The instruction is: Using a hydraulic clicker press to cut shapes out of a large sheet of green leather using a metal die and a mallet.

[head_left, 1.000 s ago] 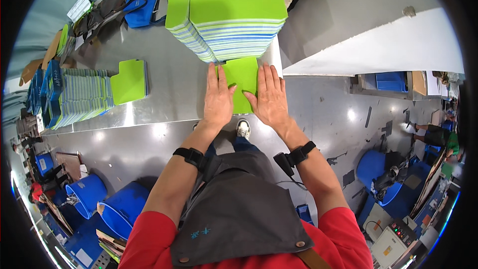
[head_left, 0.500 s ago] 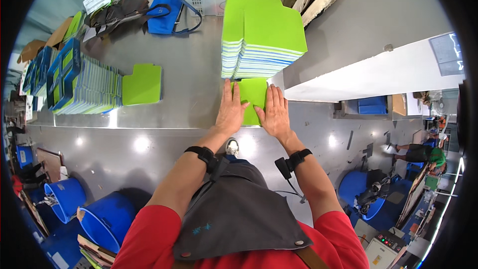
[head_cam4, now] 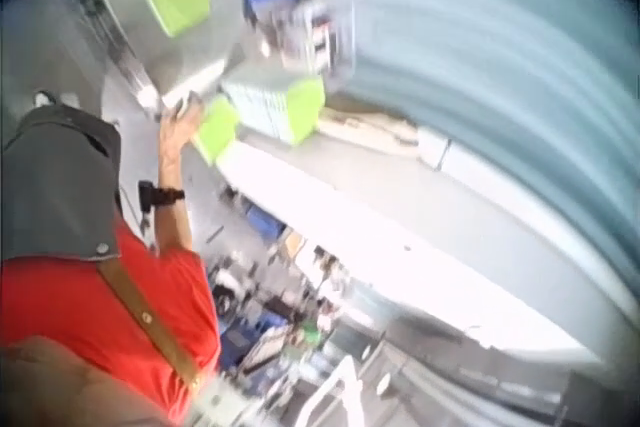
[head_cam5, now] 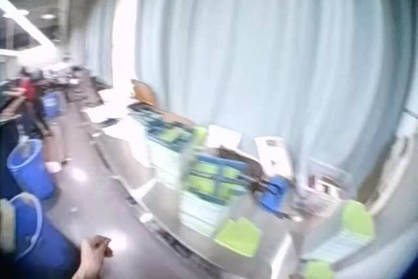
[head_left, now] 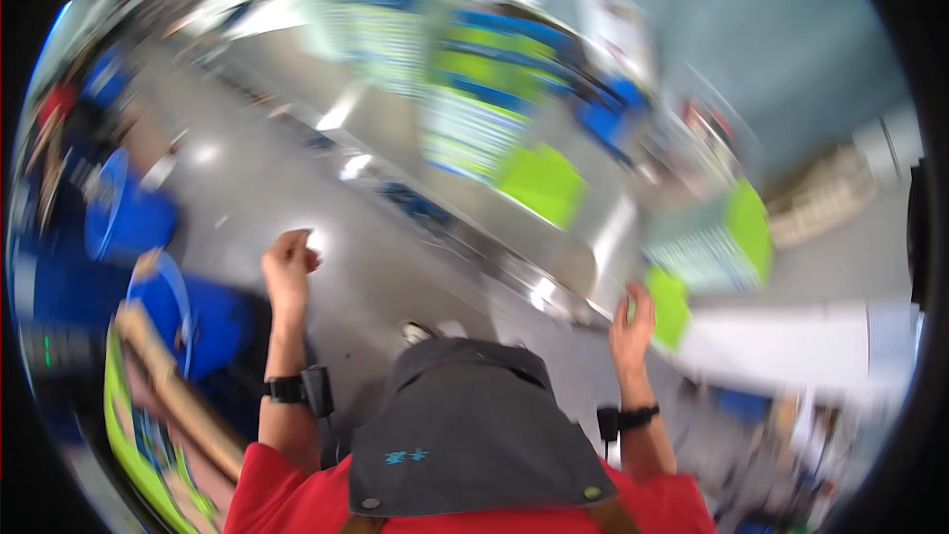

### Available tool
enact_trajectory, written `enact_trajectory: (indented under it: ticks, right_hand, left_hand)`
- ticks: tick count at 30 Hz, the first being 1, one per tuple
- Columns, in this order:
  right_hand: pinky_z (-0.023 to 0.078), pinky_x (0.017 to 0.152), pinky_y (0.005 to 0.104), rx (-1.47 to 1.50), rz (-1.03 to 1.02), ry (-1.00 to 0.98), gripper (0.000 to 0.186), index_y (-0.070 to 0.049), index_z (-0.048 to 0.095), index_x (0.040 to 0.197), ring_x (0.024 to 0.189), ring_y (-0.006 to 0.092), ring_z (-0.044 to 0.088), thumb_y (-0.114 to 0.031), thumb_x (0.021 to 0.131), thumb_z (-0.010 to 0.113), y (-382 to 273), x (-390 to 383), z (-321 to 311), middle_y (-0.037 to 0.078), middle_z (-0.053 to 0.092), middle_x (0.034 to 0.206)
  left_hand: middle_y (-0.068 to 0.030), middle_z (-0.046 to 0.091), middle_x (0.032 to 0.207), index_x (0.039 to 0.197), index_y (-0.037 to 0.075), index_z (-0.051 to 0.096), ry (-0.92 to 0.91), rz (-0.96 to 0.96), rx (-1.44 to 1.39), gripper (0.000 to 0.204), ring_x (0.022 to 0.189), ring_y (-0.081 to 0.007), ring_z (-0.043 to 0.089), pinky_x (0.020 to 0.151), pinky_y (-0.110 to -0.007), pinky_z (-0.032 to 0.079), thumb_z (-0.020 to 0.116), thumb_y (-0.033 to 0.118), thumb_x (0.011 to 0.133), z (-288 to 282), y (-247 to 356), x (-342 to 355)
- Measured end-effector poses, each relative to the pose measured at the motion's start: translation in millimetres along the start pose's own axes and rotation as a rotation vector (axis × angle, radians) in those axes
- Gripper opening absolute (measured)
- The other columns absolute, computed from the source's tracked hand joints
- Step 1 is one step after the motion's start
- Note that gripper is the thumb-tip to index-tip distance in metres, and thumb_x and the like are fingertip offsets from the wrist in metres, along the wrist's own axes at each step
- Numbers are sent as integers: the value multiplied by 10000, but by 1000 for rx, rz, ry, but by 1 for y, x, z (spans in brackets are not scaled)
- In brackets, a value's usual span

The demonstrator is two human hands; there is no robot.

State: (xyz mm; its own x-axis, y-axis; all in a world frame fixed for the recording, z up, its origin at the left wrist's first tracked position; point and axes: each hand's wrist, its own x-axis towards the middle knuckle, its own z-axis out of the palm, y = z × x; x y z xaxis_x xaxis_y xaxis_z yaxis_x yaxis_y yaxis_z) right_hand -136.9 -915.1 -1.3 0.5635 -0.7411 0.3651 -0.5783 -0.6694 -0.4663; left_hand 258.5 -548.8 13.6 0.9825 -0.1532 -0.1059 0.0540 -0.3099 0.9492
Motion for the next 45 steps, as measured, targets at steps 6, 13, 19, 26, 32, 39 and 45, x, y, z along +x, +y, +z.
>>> enact_trajectory:
  ticks: [6, 13, 19, 26, 32, 39, 45]
  right_hand:
    - [534, 846, 416, 435, -507, -478, 285, 22, 632, 1192, 932, 340, 659, 5, 908, 615, -219, 13, 156, 189, 682, 1109]
    - [534, 818, 431, 738, -1135, -842, 276, 39, 629, 1158, 916, 349, 659, 34, 882, 621, -517, -1, 265, 195, 677, 1050]
    - [525, 811, 443, 930, -1614, -968, 272, 29, 621, 1136, 909, 358, 652, 42, 865, 636, -708, -25, 309, 189, 676, 1055]
    - [520, 817, 446, 1009, -2070, -1003, 279, 6, 624, 1110, 944, 390, 633, 18, 835, 669, -903, -27, 338, 193, 669, 1037]
    - [513, 773, 437, 1131, -2497, -860, 250, -6, 640, 1064, 871, 333, 630, 27, 816, 659, -1037, -89, 299, 137, 665, 945]
    - [526, 747, 424, 1133, -3118, -467, 91, -63, 615, 899, 839, 309, 653, -34, 813, 615, -1104, -235, 213, 107, 660, 846]
    - [524, 800, 399, 1365, -3399, -390, 241, -74, 606, 1010, 904, 294, 666, -27, 783, 669, -1058, -397, 194, 81, 648, 845]
  left_hand:
    - [-168, 746, 948, 1094, 8, 734, 651, 62, 386, 221, 887, -244, 725, 811, -351, 546, 650, 162, 960, -218, 5, -33]
    - [-207, 671, 1124, 1101, -17, 706, 1017, -180, 588, 243, 1055, -389, 641, 911, -455, 516, 661, 130, 912, -323, -79, -138]
    - [-236, 676, 1130, 1158, -14, 708, 1094, -458, 425, 323, 1060, -420, 645, 937, -465, 513, 688, 147, 878, -329, -99, -152]
    - [-211, 704, 912, 921, 40, 786, 1146, -723, 464, 218, 888, -406, 682, 779, -500, 527, 717, 235, 851, -351, -88, -120]
    - [-197, 684, 813, 812, 31, 766, 1345, -793, 341, 208, 804, -405, 674, 706, -494, 514, 743, 238, 817, -343, -89, -108]
    - [-163, 636, 732, 721, -2, 704, 1335, -652, 391, 222, 732, -365, 639, 653, -460, 492, 751, 197, 809, -345, -93, -109]
    - [-143, 614, 722, 696, 4, 690, 1382, -606, 328, 221, 768, -365, 630, 681, -477, 493, 733, 195, 800, -347, -98, -106]
